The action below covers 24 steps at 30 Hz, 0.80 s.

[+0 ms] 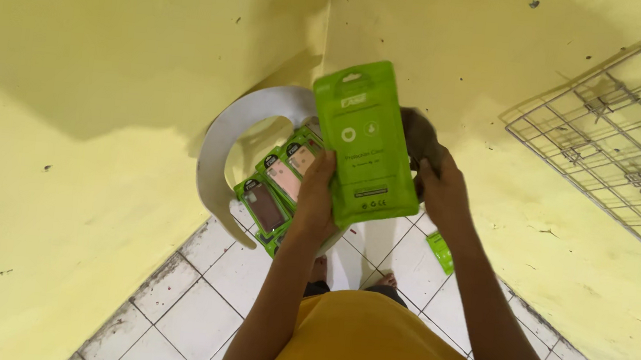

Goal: The person repeatedly picks up packaged phone cases from a wall display, wipes them with a cloth, and places them back on the display. The person handles multiple cases one at a time, wiping the packaging before returning each to its hook.

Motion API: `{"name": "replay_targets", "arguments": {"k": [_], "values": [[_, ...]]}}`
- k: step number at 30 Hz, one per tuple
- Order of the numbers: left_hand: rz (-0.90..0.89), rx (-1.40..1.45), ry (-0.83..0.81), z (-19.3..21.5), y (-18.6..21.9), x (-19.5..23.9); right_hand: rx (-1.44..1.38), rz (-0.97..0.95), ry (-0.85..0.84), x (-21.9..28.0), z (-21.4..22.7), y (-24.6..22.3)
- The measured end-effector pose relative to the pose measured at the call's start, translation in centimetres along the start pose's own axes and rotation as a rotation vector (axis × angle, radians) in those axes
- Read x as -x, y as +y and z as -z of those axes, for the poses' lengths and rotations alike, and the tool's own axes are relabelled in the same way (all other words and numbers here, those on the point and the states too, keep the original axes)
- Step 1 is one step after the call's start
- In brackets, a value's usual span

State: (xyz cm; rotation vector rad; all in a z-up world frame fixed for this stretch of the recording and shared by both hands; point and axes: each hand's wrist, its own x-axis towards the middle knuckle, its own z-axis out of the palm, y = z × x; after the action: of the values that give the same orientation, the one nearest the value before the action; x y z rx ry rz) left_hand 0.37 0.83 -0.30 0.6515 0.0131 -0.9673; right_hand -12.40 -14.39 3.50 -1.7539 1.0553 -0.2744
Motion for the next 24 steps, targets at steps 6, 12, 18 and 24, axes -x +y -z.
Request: {"name": "replay_targets", "arguments": {"k": [6,12,18,24], "values": [[-0.043,-0.447,-0.015,0.1,-1.7,-0.4,-0.011,0.521,0.002,4.2,-2.1,-1.1],[0.085,0.429,-0.217,0.9,-2.7,0.0,0.366,0.811,0.134,5.9,-4.4,-2.6],[0.188,0.167,-0.122,0.4,-0.8,0.9,-0.176,0.180,0.090,6.5,-0.4,-5.3],[0.225,0.161,-0.164,0.6,0.2,1.4,0.162,0.846,0.016,6.4,-0.7,-9.7]]}}
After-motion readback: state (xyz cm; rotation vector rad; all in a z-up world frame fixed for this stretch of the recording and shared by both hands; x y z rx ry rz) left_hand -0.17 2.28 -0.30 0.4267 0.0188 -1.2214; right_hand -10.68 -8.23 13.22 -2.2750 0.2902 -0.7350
